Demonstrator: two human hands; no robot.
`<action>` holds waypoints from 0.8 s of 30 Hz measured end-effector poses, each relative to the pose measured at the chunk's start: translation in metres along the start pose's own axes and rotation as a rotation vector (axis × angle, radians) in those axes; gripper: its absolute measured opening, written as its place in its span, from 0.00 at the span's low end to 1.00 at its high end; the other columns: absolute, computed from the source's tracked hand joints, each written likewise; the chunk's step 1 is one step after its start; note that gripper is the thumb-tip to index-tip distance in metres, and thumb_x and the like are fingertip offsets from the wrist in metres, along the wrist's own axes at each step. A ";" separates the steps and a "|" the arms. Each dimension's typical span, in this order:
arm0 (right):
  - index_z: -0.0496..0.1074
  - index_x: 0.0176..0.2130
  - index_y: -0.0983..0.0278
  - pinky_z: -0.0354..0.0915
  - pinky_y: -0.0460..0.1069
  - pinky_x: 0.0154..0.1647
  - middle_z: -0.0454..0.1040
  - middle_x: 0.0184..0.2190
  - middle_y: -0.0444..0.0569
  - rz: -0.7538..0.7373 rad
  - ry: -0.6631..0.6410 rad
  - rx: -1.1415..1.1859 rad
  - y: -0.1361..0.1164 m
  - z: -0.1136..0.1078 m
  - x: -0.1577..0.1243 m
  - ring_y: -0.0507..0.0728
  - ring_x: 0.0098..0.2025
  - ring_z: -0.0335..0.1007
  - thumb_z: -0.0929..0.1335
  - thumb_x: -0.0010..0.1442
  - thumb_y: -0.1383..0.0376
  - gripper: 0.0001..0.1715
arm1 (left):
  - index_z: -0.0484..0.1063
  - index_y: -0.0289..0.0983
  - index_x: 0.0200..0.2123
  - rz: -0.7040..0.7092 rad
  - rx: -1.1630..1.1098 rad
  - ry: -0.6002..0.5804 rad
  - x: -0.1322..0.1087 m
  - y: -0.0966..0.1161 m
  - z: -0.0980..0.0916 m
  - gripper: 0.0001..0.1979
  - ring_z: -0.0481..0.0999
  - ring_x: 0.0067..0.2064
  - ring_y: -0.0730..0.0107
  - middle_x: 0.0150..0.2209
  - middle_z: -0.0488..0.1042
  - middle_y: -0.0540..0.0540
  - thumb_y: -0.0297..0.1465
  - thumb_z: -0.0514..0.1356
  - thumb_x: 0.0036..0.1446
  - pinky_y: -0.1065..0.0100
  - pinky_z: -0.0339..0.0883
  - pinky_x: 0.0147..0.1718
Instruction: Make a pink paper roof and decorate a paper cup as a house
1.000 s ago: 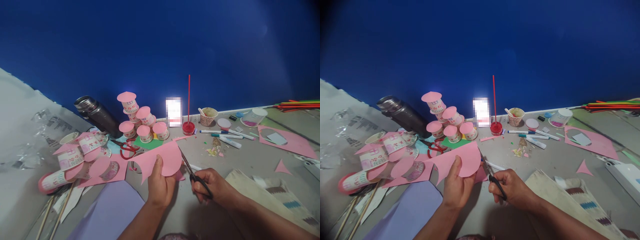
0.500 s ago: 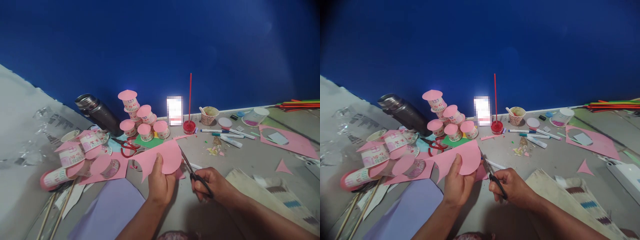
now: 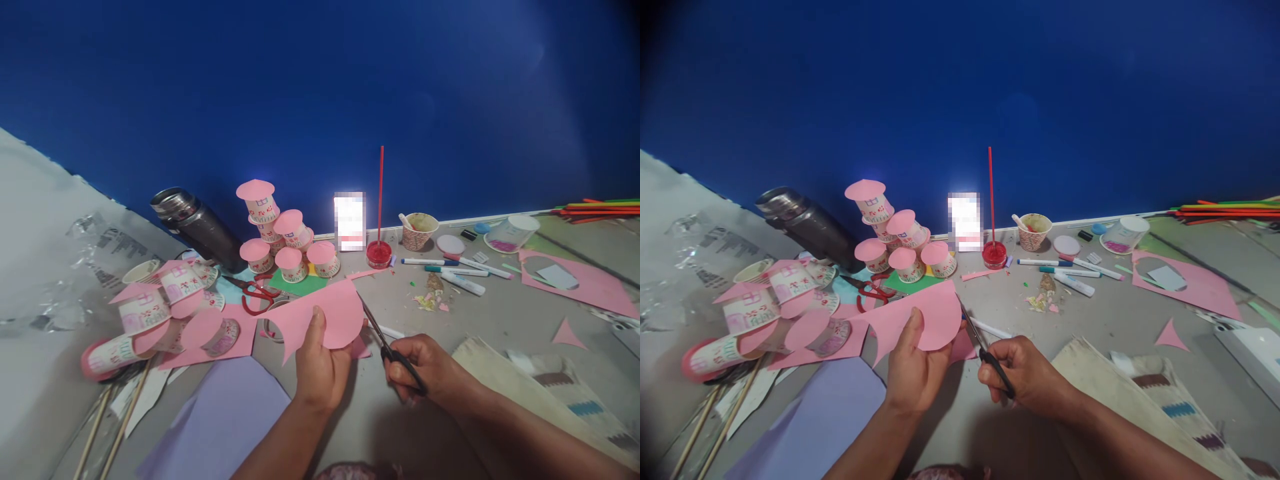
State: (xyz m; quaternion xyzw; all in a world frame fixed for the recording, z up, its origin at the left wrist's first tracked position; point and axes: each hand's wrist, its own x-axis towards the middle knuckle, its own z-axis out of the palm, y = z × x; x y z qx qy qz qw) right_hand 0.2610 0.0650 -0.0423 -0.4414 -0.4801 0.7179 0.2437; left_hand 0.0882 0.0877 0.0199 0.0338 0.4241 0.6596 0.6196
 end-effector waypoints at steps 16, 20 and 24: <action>0.65 0.22 0.62 0.57 0.43 0.20 0.69 0.16 0.43 0.004 -0.011 -0.040 -0.004 -0.001 -0.002 0.48 0.19 0.57 0.74 0.54 0.44 0.28 | 0.79 0.34 0.44 -0.006 0.082 -0.112 0.005 0.005 -0.009 0.13 0.85 0.40 0.58 0.41 0.85 0.40 0.34 0.70 0.59 0.57 0.83 0.42; 0.66 0.24 0.62 0.57 0.44 0.21 0.70 0.17 0.43 0.008 -0.026 -0.041 -0.001 -0.003 -0.002 0.48 0.19 0.59 0.74 0.53 0.41 0.30 | 0.79 0.33 0.45 -0.020 0.096 -0.124 0.006 0.007 -0.009 0.13 0.85 0.40 0.58 0.41 0.85 0.40 0.33 0.70 0.59 0.57 0.83 0.42; 0.70 0.28 0.63 0.56 0.44 0.21 0.71 0.19 0.44 -0.005 -0.058 -0.040 0.000 -0.005 -0.002 0.49 0.20 0.60 0.73 0.54 0.37 0.33 | 0.78 0.34 0.48 -0.007 0.099 -0.119 0.006 0.008 -0.009 0.14 0.85 0.39 0.59 0.40 0.85 0.41 0.33 0.69 0.60 0.55 0.83 0.44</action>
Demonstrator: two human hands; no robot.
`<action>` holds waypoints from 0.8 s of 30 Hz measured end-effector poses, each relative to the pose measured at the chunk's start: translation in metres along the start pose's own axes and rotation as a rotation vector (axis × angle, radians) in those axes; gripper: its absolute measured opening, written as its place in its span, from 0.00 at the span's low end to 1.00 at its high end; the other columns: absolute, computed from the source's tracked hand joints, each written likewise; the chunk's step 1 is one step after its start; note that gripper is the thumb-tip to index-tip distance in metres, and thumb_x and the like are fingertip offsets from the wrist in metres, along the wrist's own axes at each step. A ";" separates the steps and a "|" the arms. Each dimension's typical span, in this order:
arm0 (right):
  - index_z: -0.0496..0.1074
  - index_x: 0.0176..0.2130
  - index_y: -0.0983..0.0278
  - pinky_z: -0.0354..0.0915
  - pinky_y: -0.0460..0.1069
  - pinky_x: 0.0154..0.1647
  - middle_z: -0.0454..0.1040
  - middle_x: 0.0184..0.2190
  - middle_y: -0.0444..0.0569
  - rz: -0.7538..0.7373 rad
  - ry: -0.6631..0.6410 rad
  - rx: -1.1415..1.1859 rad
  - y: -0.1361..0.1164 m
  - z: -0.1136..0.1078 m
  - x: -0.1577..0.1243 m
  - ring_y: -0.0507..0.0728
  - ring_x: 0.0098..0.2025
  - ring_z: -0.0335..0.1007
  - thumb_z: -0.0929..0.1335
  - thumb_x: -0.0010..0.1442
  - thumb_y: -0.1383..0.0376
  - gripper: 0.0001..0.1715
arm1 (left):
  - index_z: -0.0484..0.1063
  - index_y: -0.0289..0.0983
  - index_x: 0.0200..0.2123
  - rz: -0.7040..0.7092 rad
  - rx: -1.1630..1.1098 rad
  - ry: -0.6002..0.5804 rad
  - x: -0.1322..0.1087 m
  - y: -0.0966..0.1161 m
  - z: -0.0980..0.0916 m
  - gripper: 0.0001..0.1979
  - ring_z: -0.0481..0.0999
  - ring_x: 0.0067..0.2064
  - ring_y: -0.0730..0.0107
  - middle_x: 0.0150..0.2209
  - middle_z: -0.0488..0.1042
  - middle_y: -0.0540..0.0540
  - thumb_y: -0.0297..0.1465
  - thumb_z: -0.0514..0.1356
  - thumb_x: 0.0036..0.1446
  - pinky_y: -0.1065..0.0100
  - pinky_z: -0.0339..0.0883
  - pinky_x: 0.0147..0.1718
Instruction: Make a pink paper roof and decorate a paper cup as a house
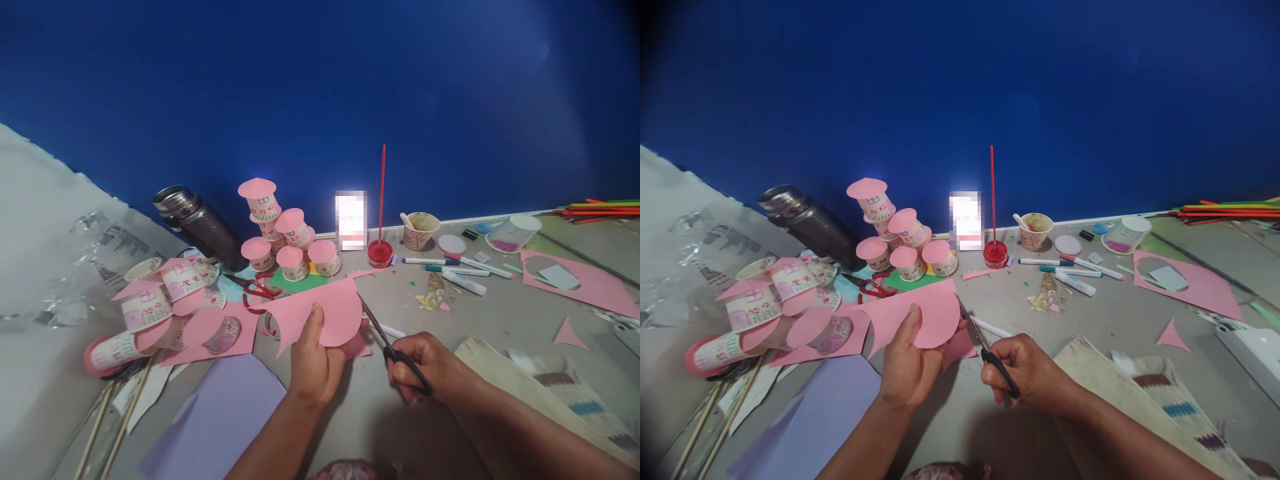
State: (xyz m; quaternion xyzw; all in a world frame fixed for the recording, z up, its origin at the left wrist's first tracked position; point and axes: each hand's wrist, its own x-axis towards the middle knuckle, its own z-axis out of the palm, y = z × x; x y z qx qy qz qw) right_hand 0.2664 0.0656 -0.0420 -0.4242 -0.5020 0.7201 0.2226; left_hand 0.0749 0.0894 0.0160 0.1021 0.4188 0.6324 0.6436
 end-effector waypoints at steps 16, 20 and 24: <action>0.69 0.26 0.63 0.54 0.45 0.22 0.69 0.17 0.43 -0.008 -0.010 0.025 -0.002 -0.001 -0.002 0.48 0.19 0.55 0.74 0.51 0.35 0.35 | 0.80 0.33 0.43 -0.053 0.058 -0.043 -0.002 0.005 0.000 0.12 0.86 0.36 0.55 0.37 0.85 0.41 0.33 0.69 0.58 0.53 0.83 0.43; 0.67 0.25 0.63 0.54 0.45 0.21 0.69 0.16 0.43 -0.012 -0.013 0.030 -0.001 -0.002 -0.002 0.48 0.19 0.55 0.74 0.51 0.36 0.35 | 0.80 0.33 0.40 -0.070 0.054 -0.047 -0.001 0.007 -0.002 0.10 0.87 0.38 0.52 0.36 0.86 0.41 0.32 0.70 0.57 0.52 0.82 0.47; 0.67 0.23 0.62 0.54 0.45 0.22 0.69 0.16 0.43 -0.017 -0.013 0.015 -0.004 -0.002 -0.002 0.48 0.19 0.54 0.74 0.52 0.38 0.33 | 0.80 0.32 0.41 -0.093 0.069 -0.072 0.000 0.008 -0.004 0.11 0.87 0.40 0.49 0.37 0.86 0.39 0.33 0.69 0.58 0.50 0.81 0.49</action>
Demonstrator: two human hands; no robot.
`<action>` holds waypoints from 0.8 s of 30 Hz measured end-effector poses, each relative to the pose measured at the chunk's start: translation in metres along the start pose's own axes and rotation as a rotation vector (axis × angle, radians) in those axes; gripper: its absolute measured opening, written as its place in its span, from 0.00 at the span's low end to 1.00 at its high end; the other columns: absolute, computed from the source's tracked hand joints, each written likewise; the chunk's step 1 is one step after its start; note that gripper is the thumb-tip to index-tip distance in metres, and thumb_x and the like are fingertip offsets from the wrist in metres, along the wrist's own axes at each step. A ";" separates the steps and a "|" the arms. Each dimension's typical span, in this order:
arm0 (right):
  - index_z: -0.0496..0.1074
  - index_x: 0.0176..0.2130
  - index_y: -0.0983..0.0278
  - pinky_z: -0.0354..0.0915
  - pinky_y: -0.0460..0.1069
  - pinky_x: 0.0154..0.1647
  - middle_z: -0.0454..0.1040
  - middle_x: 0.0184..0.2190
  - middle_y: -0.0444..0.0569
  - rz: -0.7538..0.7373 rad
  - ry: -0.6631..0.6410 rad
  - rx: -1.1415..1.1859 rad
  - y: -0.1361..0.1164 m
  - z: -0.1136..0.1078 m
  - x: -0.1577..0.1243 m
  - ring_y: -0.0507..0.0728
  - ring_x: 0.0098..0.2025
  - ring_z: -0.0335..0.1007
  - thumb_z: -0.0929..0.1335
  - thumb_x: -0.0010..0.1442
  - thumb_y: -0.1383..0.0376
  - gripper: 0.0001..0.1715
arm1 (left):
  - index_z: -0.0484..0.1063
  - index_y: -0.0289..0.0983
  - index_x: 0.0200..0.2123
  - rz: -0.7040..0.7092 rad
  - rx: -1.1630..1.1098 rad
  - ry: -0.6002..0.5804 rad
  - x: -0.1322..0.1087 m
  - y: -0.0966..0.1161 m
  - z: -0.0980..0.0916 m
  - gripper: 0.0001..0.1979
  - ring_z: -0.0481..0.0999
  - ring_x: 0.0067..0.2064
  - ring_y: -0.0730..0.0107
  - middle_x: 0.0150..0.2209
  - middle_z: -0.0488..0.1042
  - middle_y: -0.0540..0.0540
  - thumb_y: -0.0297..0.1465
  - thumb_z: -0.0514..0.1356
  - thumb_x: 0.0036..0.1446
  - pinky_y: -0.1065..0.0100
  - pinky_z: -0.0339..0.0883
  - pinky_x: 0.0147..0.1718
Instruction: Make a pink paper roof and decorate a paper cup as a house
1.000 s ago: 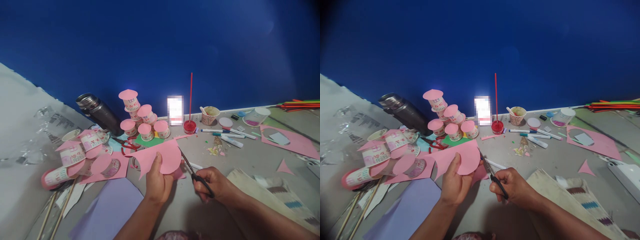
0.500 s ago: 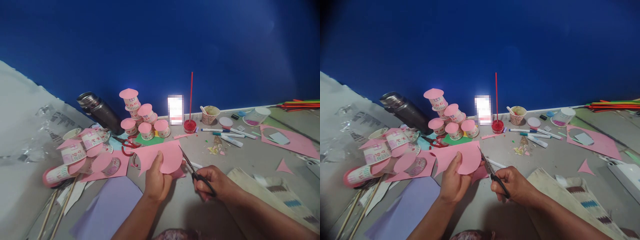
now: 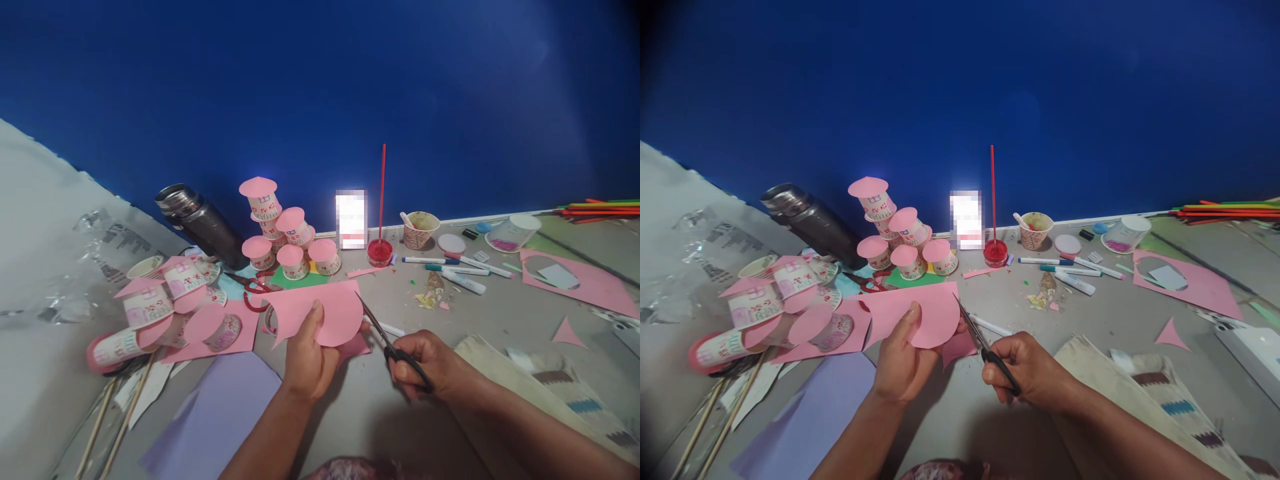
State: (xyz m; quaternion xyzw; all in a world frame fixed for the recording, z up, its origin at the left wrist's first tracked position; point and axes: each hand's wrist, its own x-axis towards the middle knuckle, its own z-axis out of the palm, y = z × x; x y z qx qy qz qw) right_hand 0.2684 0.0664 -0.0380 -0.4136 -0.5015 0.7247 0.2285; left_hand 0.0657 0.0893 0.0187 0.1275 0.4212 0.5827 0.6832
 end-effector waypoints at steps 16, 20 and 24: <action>0.70 0.25 0.63 0.55 0.45 0.23 0.69 0.17 0.43 -0.006 -0.014 0.001 -0.006 0.001 -0.002 0.49 0.20 0.56 0.75 0.51 0.36 0.34 | 0.81 0.30 0.42 -0.054 0.053 -0.103 0.001 0.006 -0.010 0.12 0.86 0.49 0.40 0.41 0.86 0.34 0.33 0.69 0.59 0.46 0.81 0.50; 0.70 0.24 0.64 0.54 0.46 0.24 0.69 0.17 0.44 -0.018 -0.015 0.009 -0.004 0.001 -0.002 0.50 0.21 0.56 0.74 0.52 0.36 0.35 | 0.81 0.30 0.41 -0.087 0.083 -0.129 0.001 0.008 -0.012 0.13 0.86 0.46 0.40 0.39 0.86 0.33 0.36 0.69 0.59 0.46 0.82 0.48; 0.70 0.23 0.63 0.53 0.46 0.24 0.69 0.17 0.44 -0.012 -0.011 0.004 -0.004 0.001 -0.002 0.50 0.21 0.56 0.74 0.51 0.36 0.35 | 0.81 0.31 0.41 -0.105 0.083 -0.153 0.001 0.010 -0.013 0.13 0.86 0.47 0.40 0.39 0.86 0.34 0.37 0.68 0.61 0.44 0.81 0.49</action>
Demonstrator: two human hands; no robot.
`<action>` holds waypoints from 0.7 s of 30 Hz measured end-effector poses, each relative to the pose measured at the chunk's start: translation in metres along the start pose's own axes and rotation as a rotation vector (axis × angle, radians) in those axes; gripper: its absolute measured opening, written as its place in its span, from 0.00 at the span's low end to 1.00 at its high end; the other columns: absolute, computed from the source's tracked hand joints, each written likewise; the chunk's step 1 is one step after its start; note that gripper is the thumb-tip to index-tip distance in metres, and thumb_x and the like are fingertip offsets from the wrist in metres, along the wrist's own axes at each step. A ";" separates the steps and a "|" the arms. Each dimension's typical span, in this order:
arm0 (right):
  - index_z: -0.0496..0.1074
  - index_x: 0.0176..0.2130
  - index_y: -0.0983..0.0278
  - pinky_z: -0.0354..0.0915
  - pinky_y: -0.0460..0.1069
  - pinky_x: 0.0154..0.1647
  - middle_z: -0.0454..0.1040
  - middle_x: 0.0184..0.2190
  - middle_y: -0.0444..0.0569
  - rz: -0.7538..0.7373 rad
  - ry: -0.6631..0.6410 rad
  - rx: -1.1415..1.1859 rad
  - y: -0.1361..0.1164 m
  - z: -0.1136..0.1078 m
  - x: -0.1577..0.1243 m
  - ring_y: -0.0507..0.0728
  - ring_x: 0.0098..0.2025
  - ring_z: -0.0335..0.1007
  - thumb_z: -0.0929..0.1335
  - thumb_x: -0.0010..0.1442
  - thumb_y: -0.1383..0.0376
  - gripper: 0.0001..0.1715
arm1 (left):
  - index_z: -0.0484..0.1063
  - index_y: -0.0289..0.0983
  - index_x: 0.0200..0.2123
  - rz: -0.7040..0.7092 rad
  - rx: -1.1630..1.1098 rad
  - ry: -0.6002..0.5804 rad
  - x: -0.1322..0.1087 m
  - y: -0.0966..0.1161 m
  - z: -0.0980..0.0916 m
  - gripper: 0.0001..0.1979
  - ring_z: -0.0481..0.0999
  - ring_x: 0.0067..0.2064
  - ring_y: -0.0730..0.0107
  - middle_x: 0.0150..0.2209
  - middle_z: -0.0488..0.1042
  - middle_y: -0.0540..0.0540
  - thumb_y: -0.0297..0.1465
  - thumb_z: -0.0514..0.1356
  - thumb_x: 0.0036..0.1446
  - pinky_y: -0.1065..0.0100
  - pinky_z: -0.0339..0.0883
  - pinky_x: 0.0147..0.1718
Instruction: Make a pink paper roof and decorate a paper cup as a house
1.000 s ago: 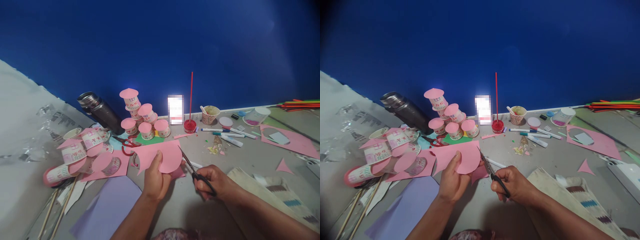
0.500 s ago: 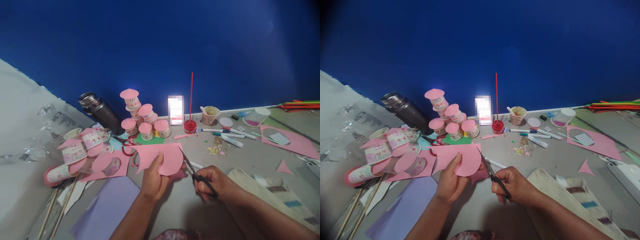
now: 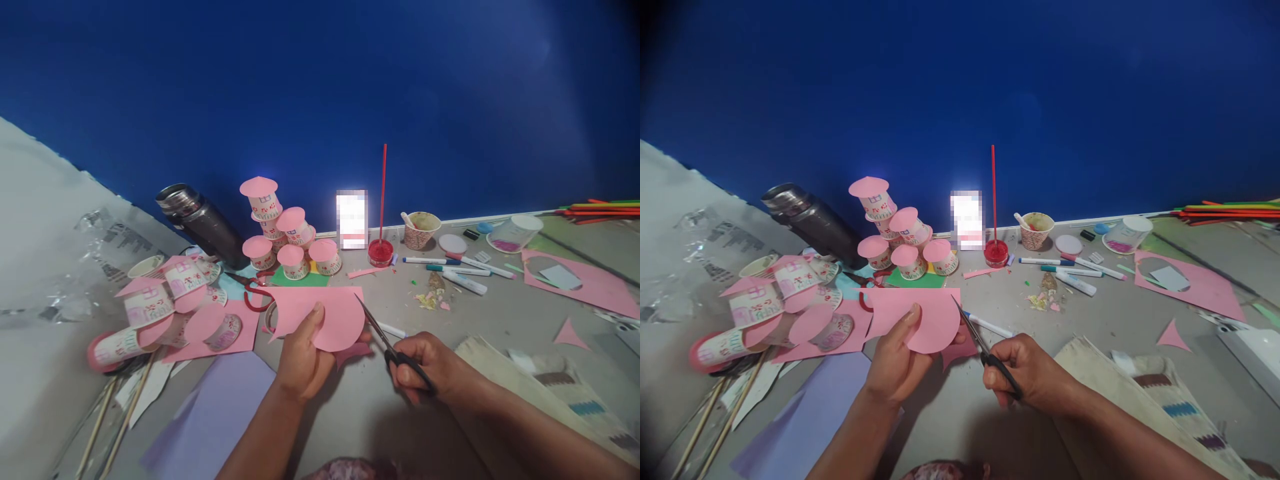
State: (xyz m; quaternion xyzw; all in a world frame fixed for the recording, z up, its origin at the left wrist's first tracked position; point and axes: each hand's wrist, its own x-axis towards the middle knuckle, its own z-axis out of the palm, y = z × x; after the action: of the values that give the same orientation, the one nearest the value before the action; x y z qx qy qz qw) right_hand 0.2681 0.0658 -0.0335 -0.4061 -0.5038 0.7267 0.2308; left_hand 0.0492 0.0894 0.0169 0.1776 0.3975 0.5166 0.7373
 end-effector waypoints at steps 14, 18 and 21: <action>0.71 0.25 0.63 0.56 0.46 0.24 0.72 0.17 0.46 0.056 0.003 -0.060 -0.007 -0.001 0.000 0.50 0.21 0.59 0.75 0.50 0.40 0.30 | 0.82 0.29 0.40 -0.052 0.115 -0.116 -0.003 0.009 -0.003 0.15 0.87 0.45 0.40 0.39 0.85 0.30 0.38 0.66 0.62 0.44 0.81 0.48; 0.70 0.24 0.64 0.55 0.45 0.24 0.72 0.17 0.45 0.054 -0.003 -0.052 -0.005 -0.001 0.000 0.50 0.21 0.58 0.74 0.51 0.43 0.28 | 0.82 0.28 0.40 -0.056 0.145 -0.152 -0.002 0.013 -0.005 0.16 0.87 0.44 0.39 0.38 0.85 0.30 0.38 0.65 0.63 0.43 0.81 0.48; 0.70 0.24 0.64 0.54 0.45 0.24 0.72 0.17 0.45 0.064 -0.007 -0.063 -0.006 -0.001 -0.001 0.50 0.21 0.59 0.74 0.51 0.46 0.25 | 0.81 0.27 0.40 -0.071 0.165 -0.161 -0.001 0.015 -0.007 0.17 0.87 0.43 0.39 0.37 0.85 0.30 0.39 0.65 0.63 0.45 0.82 0.45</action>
State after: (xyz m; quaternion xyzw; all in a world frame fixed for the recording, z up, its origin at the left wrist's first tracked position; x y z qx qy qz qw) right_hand 0.2688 0.0680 -0.0283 -0.4264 -0.5139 0.7189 0.1930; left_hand 0.0344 0.0932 0.0227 0.2644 0.3843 0.4397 0.7675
